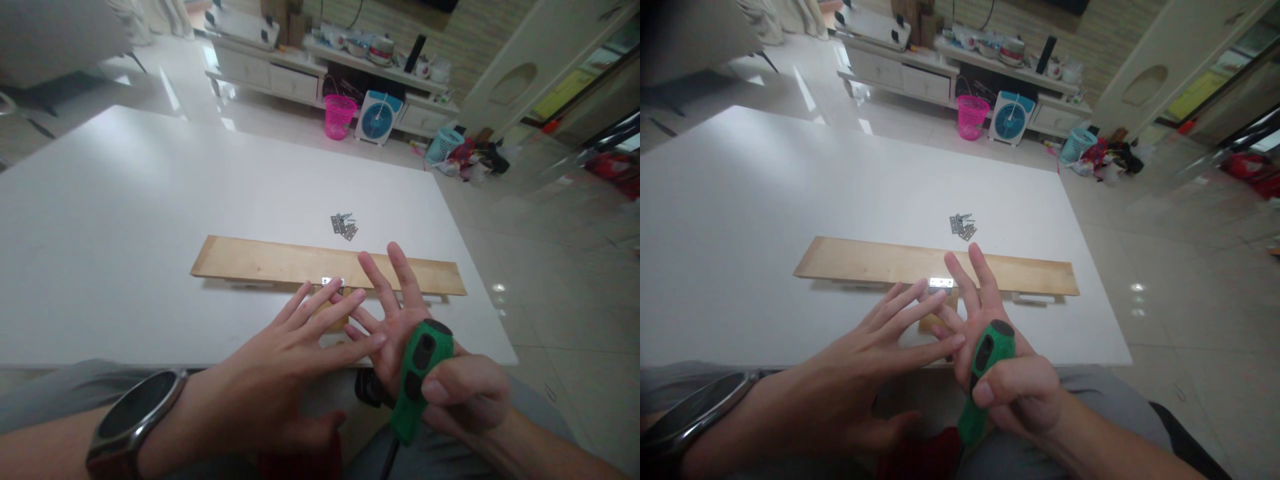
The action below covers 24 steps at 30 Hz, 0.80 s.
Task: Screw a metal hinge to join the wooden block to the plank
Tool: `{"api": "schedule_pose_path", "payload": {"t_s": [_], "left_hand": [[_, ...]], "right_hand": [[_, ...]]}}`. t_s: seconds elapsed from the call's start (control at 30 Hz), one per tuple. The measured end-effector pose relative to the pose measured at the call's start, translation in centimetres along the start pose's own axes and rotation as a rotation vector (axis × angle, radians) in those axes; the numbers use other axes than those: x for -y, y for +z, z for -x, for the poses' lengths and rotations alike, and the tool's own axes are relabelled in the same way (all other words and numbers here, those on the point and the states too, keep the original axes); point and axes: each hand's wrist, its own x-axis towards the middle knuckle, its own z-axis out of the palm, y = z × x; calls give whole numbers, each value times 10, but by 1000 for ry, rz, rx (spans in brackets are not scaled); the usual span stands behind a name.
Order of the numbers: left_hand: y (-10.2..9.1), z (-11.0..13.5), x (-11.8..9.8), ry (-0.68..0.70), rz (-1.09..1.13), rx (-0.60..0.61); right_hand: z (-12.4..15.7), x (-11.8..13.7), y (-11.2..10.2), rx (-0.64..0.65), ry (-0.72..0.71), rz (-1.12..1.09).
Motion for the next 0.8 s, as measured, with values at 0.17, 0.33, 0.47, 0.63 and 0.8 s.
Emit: {"api": "schedule_pose_path", "payload": {"t_s": [0.17, 0.33, 0.47, 0.63, 0.8], "left_hand": [[2, 0, 2, 19, -12, 7], [2, -1, 2, 42, -19, 15], [0, -2, 1, 35, -11, 16], [0, -1, 2, 11, -4, -9], [-1, -2, 2, 2, -1, 3]], "right_hand": [[2, 3, -1, 9, 38, -32], [5, 19, 12, 13, 67, -13], [6, 23, 16, 19, 98, 15], [1, 7, 5, -9, 4, 37], [-5, 1, 2, -10, 4, 61]]}}
